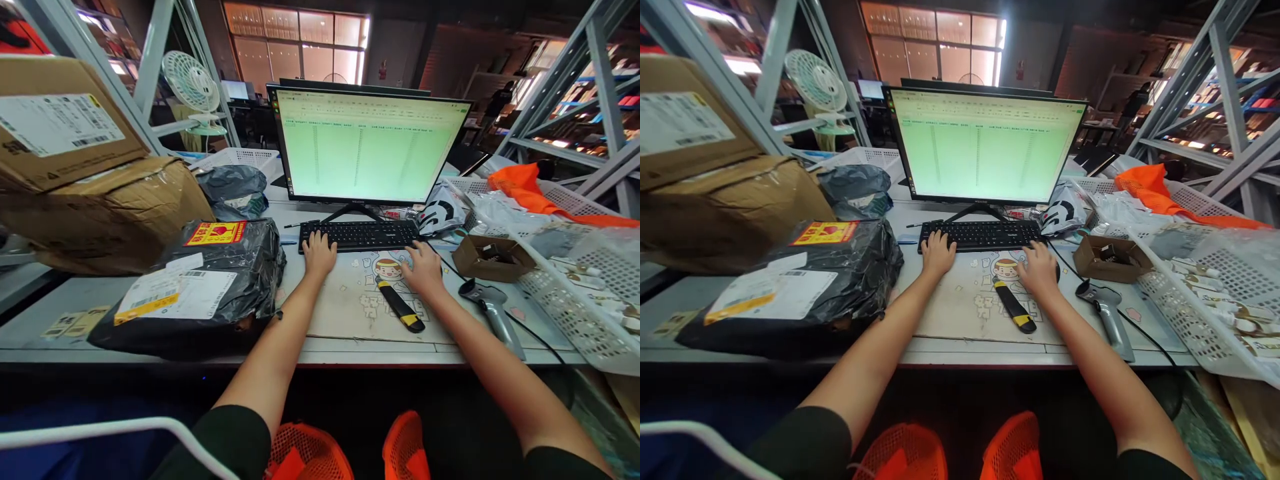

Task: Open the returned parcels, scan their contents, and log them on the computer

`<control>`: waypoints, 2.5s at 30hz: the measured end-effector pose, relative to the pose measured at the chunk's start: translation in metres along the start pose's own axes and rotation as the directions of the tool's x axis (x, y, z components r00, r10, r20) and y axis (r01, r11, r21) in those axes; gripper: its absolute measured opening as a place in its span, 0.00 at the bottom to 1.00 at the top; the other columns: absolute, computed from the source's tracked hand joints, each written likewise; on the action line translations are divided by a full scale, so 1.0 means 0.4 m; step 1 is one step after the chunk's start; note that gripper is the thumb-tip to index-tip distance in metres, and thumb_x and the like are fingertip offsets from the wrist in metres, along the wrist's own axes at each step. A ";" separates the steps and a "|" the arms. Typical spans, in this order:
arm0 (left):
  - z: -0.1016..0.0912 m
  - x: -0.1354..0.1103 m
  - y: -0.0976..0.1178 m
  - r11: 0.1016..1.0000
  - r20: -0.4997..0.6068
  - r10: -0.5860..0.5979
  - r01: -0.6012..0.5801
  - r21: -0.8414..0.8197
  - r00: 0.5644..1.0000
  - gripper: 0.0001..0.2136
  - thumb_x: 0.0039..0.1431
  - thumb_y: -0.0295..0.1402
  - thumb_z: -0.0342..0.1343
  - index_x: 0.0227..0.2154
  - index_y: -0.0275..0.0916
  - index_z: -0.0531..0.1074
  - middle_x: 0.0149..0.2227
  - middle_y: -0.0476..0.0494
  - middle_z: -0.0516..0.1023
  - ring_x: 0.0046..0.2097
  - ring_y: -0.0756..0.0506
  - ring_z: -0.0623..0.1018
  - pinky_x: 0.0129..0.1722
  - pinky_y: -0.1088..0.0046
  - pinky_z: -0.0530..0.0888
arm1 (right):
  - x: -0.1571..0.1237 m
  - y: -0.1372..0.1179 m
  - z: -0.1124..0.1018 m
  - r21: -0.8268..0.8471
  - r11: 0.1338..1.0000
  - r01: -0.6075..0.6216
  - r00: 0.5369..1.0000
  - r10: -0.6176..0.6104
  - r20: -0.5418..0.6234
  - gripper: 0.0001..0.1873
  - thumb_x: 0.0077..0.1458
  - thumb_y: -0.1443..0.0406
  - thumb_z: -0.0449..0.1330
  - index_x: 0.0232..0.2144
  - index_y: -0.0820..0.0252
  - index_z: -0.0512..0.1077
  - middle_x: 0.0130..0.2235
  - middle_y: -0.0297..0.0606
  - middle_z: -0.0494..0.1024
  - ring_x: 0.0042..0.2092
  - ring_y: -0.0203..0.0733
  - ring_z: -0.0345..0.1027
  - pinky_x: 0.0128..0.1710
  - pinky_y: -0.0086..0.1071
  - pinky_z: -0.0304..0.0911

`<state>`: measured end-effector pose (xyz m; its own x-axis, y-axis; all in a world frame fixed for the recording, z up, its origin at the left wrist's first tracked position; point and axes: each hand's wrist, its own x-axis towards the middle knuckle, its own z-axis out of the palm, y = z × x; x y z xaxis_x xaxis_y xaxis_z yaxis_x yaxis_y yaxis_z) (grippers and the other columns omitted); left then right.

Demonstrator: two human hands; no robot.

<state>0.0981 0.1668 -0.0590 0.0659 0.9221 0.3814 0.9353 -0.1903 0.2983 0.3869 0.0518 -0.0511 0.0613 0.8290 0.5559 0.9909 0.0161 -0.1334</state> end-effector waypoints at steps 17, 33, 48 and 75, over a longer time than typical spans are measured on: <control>0.017 0.006 -0.007 0.999 -0.097 0.035 -0.036 -0.015 0.995 0.22 0.73 0.39 0.47 0.61 0.32 0.73 0.70 0.30 0.67 0.70 0.32 0.65 0.70 0.47 0.61 | 0.258 -0.338 0.162 0.151 0.978 0.141 0.931 -0.183 0.316 0.25 0.66 0.61 0.52 0.58 0.66 0.75 0.64 0.54 0.74 0.68 0.56 0.60 0.67 0.53 0.55; 0.012 0.005 -0.007 1.000 -0.104 0.009 -0.011 -0.018 0.995 0.19 0.72 0.39 0.51 0.58 0.33 0.74 0.69 0.29 0.67 0.68 0.32 0.65 0.69 0.50 0.61 | 0.238 -0.334 0.196 0.134 0.990 -0.050 0.977 0.021 0.213 0.34 0.67 0.55 0.51 0.70 0.65 0.65 0.67 0.55 0.71 0.72 0.62 0.51 0.67 0.55 0.50; 0.008 0.007 -0.006 0.999 -0.092 -0.032 0.030 -0.026 0.995 0.21 0.73 0.39 0.48 0.61 0.33 0.72 0.69 0.29 0.66 0.69 0.34 0.65 0.70 0.51 0.61 | 0.231 -0.328 0.202 0.108 0.990 -0.087 0.972 0.061 0.226 0.31 0.70 0.51 0.49 0.65 0.58 0.73 0.70 0.55 0.64 0.74 0.64 0.46 0.68 0.59 0.48; 0.011 0.014 -0.004 0.999 -0.074 -0.009 0.005 -0.053 0.997 0.22 0.73 0.39 0.45 0.60 0.32 0.72 0.69 0.28 0.67 0.72 0.31 0.61 0.71 0.45 0.60 | 0.243 -0.139 0.153 0.013 0.998 -0.055 0.961 0.049 0.274 0.32 0.70 0.56 0.50 0.70 0.66 0.64 0.73 0.51 0.62 0.75 0.60 0.46 0.71 0.58 0.47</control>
<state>0.0985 0.1740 -0.0613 0.0313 0.8962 0.4426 0.9160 -0.2028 0.3460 0.3306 0.1655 -0.0397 0.0747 0.9501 0.3028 0.9845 -0.0219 -0.1741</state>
